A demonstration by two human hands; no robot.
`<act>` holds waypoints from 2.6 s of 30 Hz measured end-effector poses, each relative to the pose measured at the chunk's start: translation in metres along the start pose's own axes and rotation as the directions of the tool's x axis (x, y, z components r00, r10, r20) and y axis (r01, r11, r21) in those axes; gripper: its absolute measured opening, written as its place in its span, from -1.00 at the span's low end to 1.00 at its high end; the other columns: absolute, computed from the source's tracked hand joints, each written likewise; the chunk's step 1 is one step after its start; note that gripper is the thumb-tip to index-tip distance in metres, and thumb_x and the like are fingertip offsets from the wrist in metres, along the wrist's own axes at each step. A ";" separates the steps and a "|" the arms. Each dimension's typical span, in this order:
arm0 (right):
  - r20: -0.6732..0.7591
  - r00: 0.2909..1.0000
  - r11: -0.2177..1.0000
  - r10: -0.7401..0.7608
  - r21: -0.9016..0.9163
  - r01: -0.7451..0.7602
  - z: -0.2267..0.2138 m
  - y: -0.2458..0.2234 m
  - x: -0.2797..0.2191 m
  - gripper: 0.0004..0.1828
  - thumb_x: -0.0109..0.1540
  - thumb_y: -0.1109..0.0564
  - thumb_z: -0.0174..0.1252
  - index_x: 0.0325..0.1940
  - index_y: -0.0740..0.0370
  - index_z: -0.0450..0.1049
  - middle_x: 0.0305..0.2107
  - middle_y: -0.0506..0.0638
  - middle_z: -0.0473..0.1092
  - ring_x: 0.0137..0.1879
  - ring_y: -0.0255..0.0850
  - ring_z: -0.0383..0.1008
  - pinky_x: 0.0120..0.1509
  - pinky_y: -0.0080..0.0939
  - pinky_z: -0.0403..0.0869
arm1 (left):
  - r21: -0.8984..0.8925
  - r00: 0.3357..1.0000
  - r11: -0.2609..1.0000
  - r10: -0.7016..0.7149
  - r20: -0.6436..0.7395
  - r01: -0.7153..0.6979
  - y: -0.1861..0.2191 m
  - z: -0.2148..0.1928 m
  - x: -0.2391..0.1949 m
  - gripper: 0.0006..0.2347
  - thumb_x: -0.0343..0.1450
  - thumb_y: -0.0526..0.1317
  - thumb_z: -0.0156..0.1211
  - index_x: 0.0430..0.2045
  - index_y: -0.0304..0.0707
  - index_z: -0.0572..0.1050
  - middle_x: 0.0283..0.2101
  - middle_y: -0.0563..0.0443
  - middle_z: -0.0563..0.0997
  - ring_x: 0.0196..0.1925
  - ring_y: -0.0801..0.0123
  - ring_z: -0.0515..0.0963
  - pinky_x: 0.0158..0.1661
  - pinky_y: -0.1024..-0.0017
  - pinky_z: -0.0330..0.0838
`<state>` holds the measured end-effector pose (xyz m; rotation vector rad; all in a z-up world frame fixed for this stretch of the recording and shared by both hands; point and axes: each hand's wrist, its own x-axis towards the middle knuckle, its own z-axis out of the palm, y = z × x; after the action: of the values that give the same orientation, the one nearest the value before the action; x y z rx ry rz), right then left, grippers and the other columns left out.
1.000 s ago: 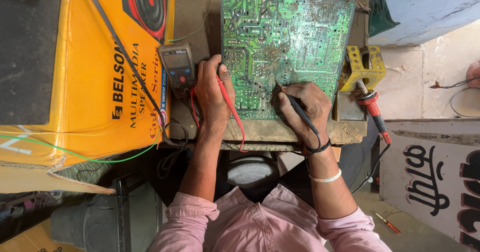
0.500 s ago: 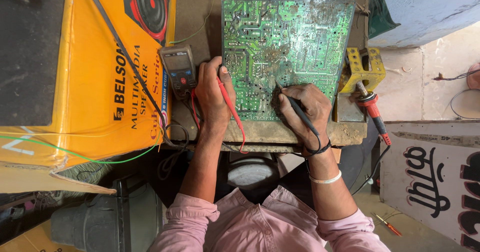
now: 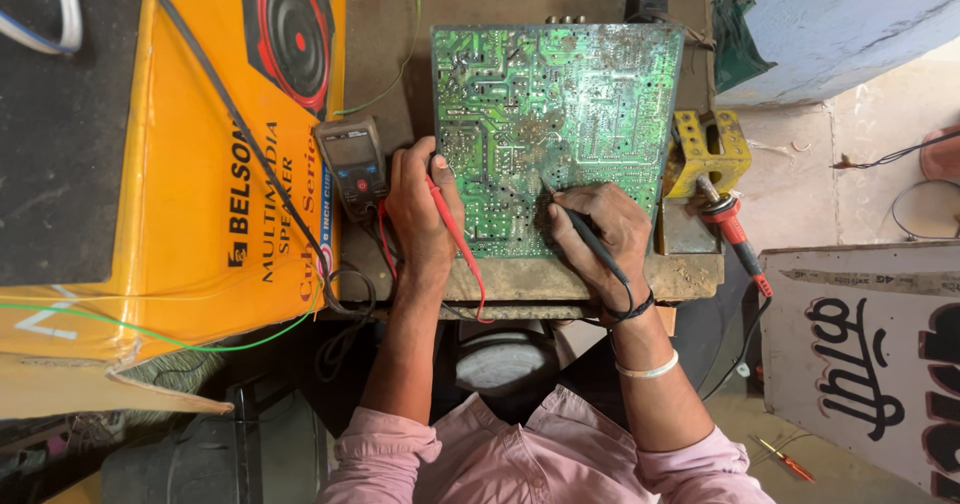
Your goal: The person uses a multimeter to test various points on a green circuit board. They hold the red and black probes and touch them to different pads and traces on the board while seated on the floor.
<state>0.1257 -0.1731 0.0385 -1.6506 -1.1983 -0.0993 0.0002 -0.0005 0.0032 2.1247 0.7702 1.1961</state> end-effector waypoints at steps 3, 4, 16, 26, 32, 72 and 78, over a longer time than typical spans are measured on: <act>-0.144 0.989 1.000 -0.019 -0.024 0.016 0.004 0.004 -0.002 -0.86 0.28 0.26 0.35 -0.25 0.32 0.48 -0.33 0.10 0.51 -0.17 -0.10 0.60 -0.06 -0.20 0.52 | 0.016 1.000 1.000 0.026 -0.005 -0.026 0.000 0.000 0.000 -0.85 0.58 -0.41 0.00 -0.02 -0.53 0.41 -0.22 -0.24 0.50 -0.30 0.08 0.56 -0.33 0.23 0.46; -0.209 0.978 0.999 -0.025 -0.031 0.019 0.005 0.005 -0.002 -0.84 0.29 0.26 0.36 -0.26 0.31 0.47 -0.35 0.08 0.50 -0.19 -0.12 0.60 -0.07 -0.22 0.53 | 0.022 0.999 0.999 0.041 -0.010 -0.040 0.000 0.000 0.000 -0.86 0.58 -0.42 0.00 -0.02 -0.53 0.40 -0.22 -0.24 0.49 -0.30 0.08 0.56 -0.32 0.23 0.46; -0.310 0.942 0.981 0.132 -0.096 -0.169 0.009 0.005 -0.006 -0.87 0.25 0.33 0.33 -0.20 0.36 0.49 -0.31 0.12 0.53 -0.26 -0.17 0.55 -0.14 -0.24 0.48 | 0.009 0.999 0.999 -0.040 0.002 0.040 -0.003 0.002 -0.002 -0.85 0.60 -0.35 -0.01 -0.02 -0.47 0.43 -0.17 -0.24 0.51 -0.24 0.05 0.58 -0.26 0.22 0.49; -0.291 0.945 0.980 0.152 -0.081 -0.182 0.009 0.007 -0.008 -0.87 0.27 0.32 0.34 -0.17 0.35 0.50 -0.30 0.11 0.53 -0.24 -0.19 0.56 -0.11 -0.25 0.49 | 0.016 1.000 1.000 -0.007 0.001 0.007 -0.006 0.003 -0.003 -0.85 0.60 -0.36 -0.02 -0.01 -0.47 0.42 -0.16 -0.23 0.51 -0.24 0.09 0.59 -0.27 0.25 0.50; -0.364 0.914 0.968 0.179 -0.102 -0.230 0.011 0.011 -0.010 -0.88 0.27 0.30 0.33 -0.18 0.33 0.50 -0.29 0.11 0.56 -0.24 -0.23 0.56 -0.12 -0.27 0.50 | 0.000 0.999 1.000 -0.030 0.015 0.030 -0.007 0.003 -0.004 -0.86 0.60 -0.36 -0.04 -0.02 -0.46 0.42 -0.16 -0.22 0.51 -0.28 0.15 0.58 -0.30 0.28 0.48; -0.305 0.923 0.964 0.234 -0.049 -0.261 0.004 0.009 -0.013 -0.88 0.28 0.29 0.34 -0.15 0.36 0.53 -0.33 0.06 0.53 -0.27 -0.25 0.52 -0.15 -0.29 0.46 | -0.002 0.999 0.999 -0.035 0.006 0.035 -0.009 0.005 -0.006 -0.86 0.61 -0.36 -0.04 -0.02 -0.45 0.42 -0.16 -0.20 0.51 -0.28 0.16 0.58 -0.30 0.29 0.47; -0.334 0.857 0.912 0.393 0.020 -0.410 -0.033 0.000 -0.053 -0.77 0.35 0.27 0.26 0.10 0.36 0.55 -0.20 0.04 0.54 -0.13 -0.33 0.50 0.02 -0.35 0.47 | 0.014 1.000 1.000 -0.018 -0.006 0.018 -0.004 0.002 -0.003 -0.85 0.60 -0.35 -0.03 -0.02 -0.46 0.42 -0.18 -0.23 0.51 -0.24 0.06 0.57 -0.23 0.23 0.45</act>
<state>0.1149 -0.2326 0.0225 -1.8126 -0.5833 -0.1400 0.0000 0.0000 -0.0023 2.1223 0.8014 1.1917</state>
